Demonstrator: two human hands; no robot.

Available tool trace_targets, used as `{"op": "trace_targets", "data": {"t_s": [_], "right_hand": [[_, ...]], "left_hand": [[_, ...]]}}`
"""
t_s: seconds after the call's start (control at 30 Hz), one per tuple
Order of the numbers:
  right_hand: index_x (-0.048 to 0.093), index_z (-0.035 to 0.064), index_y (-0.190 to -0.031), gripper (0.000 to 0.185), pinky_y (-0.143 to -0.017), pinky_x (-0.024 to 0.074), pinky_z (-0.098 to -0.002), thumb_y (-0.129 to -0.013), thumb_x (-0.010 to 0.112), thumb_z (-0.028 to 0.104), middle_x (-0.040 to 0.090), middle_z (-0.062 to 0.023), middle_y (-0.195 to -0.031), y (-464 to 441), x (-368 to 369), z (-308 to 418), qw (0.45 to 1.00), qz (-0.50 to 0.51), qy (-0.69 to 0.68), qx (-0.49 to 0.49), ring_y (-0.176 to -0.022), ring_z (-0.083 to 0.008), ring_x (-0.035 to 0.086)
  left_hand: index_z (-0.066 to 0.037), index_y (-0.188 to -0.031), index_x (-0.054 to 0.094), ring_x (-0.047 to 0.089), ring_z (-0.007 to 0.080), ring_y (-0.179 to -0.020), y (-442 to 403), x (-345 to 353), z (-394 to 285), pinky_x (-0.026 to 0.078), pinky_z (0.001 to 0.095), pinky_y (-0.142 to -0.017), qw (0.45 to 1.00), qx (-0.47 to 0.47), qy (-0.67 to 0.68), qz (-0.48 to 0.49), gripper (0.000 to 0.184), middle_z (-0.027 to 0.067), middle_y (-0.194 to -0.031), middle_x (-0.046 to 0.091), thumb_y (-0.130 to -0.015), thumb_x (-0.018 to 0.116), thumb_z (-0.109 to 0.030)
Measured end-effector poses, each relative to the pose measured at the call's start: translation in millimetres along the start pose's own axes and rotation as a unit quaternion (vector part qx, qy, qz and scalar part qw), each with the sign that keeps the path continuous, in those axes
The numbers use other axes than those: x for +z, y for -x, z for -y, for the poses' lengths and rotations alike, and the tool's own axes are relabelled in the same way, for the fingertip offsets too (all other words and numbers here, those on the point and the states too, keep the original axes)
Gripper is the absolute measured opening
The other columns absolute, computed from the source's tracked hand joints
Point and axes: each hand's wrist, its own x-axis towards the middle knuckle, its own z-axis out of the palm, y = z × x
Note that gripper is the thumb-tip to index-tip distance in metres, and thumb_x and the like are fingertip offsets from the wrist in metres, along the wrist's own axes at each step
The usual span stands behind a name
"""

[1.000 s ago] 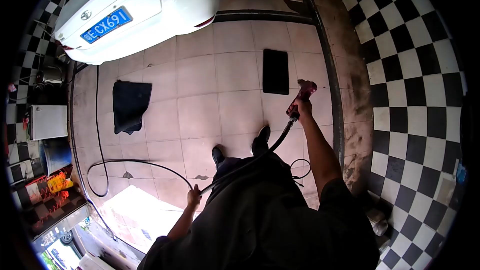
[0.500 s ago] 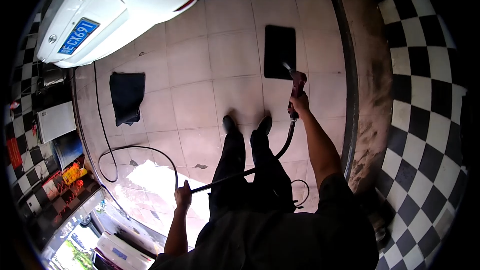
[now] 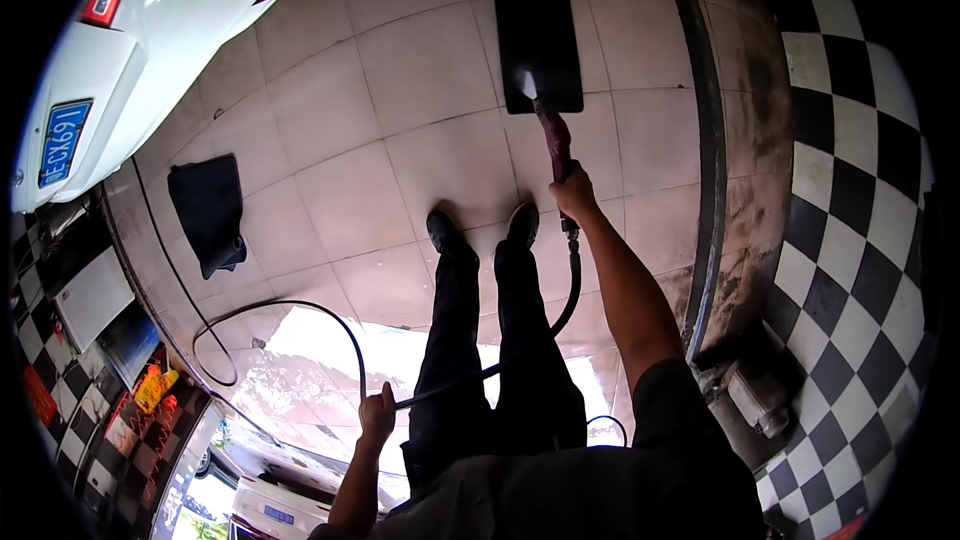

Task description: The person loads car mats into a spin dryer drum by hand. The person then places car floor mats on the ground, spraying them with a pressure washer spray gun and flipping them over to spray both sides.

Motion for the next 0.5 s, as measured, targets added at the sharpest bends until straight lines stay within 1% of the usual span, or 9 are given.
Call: {"op": "trace_targets", "data": {"t_s": [0.1, 0.13, 0.2, 0.23, 0.3, 0.37, 0.4, 0.43, 0.5], "right_hand": [[0.049, 0.001, -0.097, 0.036, -0.064, 0.0464, -0.0385, -0.063, 0.057, 0.009, 0.058, -0.0163, -0.081, -4.5, 7.9, -8.1, 1.0, 0.002, 0.013, 0.006, -0.073, -0.0307, 0.059], [0.049, 0.001, -0.097, 0.036, -0.064, 0.0464, -0.0385, -0.063, 0.057, 0.009, 0.058, -0.0163, -0.081, -4.0, 7.9, -10.6, 1.0, 0.001, 0.014, 0.008, -0.073, -0.0307, 0.059], [0.049, 0.0009, -0.096, 0.035, -0.065, 0.0464, -0.0386, -0.063, 0.057, 0.008, 0.058, -0.0165, -0.08, -2.0, 2.0, -16.1, 0.999, -0.027, 0.022, 0.033, -0.073, -0.0312, 0.058], [0.05, 0.001, -0.095, 0.034, -0.063, 0.0468, -0.0381, -0.062, 0.057, 0.008, 0.057, -0.0156, -0.077, -4.6, 0.8, -27.9, 0.998, -0.048, 0.027, 0.019, -0.07, -0.0297, 0.059], [0.049, 0.0018, -0.092, 0.031, -0.054, 0.0465, -0.0363, -0.062, 0.056, 0.006, 0.056, -0.0127, -0.071, -11.4, -3.3, -53.7, 0.997, -0.074, -0.003, 0.034, -0.06, -0.0255, 0.058], [0.049, 0.0008, -0.096, 0.035, -0.065, 0.0476, -0.0414, -0.063, 0.057, 0.01, 0.059, -0.0193, -0.081, -13.8, -14.6, -67.7, 0.995, -0.057, -0.01, 0.083, -0.077, -0.0352, 0.06], [0.049, 0.0009, -0.095, 0.034, -0.064, 0.0473, -0.0407, -0.062, 0.057, 0.01, 0.059, -0.0185, -0.08, -15.9, -16.3, -75.4, 0.994, -0.058, -0.033, 0.091, -0.075, -0.0342, 0.06], [0.047, 0.0048, -0.089, 0.026, -0.036, 0.039, -0.0287, -0.064, 0.055, 0.001, 0.048, -0.0048, -0.06, -12.3, -16.7, -74.7, 0.992, -0.074, -0.069, 0.08, -0.041, -0.015, 0.047], [0.047, 0.0052, -0.089, 0.027, -0.036, 0.0389, -0.0289, -0.064, 0.055, 0.001, 0.048, -0.0047, -0.059, -8.8, -15.2, -73.1, 0.991, -0.075, -0.068, 0.083, -0.04, -0.0146, 0.047]], "left_hand": [[0.001, -0.045, 0.052, 0.052, 0.0392, -0.047, -4.2, -4.4, -2.0, 0.038, 0.0487, -0.049, 1.0, 0.015, -0.022, -0.001, 0.062, 0.0215, -0.047, 0.05, -0.091, 0.033, -0.036], [0.001, -0.045, 0.052, 0.051, 0.0386, -0.046, -6.1, -12.2, -8.6, 0.038, 0.0482, -0.049, 1.0, -0.009, -0.007, 0.01, 0.063, 0.0205, -0.045, 0.049, -0.091, 0.032, -0.037], [0.001, -0.045, 0.052, 0.052, 0.0383, -0.047, -10.5, -14.2, -6.0, 0.038, 0.0479, -0.05, 1.0, -0.009, -0.011, 0.019, 0.063, 0.0203, -0.046, 0.05, -0.091, 0.031, -0.037], [0.001, -0.045, 0.052, 0.052, 0.038, -0.047, -12.2, -15.0, -5.2, 0.039, 0.0476, -0.05, 1.0, -0.009, -0.013, 0.026, 0.064, 0.0202, -0.046, 0.05, -0.091, 0.031, -0.037], [0.001, -0.045, 0.052, 0.052, 0.0378, -0.047, -12.2, -19.4, -12.9, 0.039, 0.0475, -0.05, 0.999, -0.009, -0.011, 0.035, 0.063, 0.02, -0.047, 0.051, -0.091, 0.031, -0.037], [0.001, -0.045, 0.052, 0.052, 0.0377, -0.047, -12.8, -20.1, -19.6, 0.039, 0.0474, -0.05, 0.999, -0.009, -0.008, 0.041, 0.063, 0.0199, -0.047, 0.051, -0.091, 0.031, -0.037], [0.0, -0.044, 0.05, 0.051, 0.0374, -0.045, -12.6, -19.3, -21.9, 0.038, 0.0473, -0.049, 1.0, 0.006, -0.009, 0.027, 0.064, 0.0193, -0.045, 0.049, -0.091, 0.029, -0.039], [0.0, -0.043, 0.048, 0.05, 0.037, -0.043, -13.0, -19.3, -21.7, 0.036, 0.0472, -0.047, 1.0, 0.021, -0.009, 0.012, 0.066, 0.0188, -0.043, 0.048, -0.091, 0.028, -0.04], [0.0, -0.044, 0.049, 0.049, 0.0367, -0.043, -12.3, -18.2, -17.7, 0.036, 0.0464, -0.046, 0.999, 0.033, -0.004, 0.004, 0.066, 0.0187, -0.043, 0.047, -0.091, 0.028, -0.041]]}}
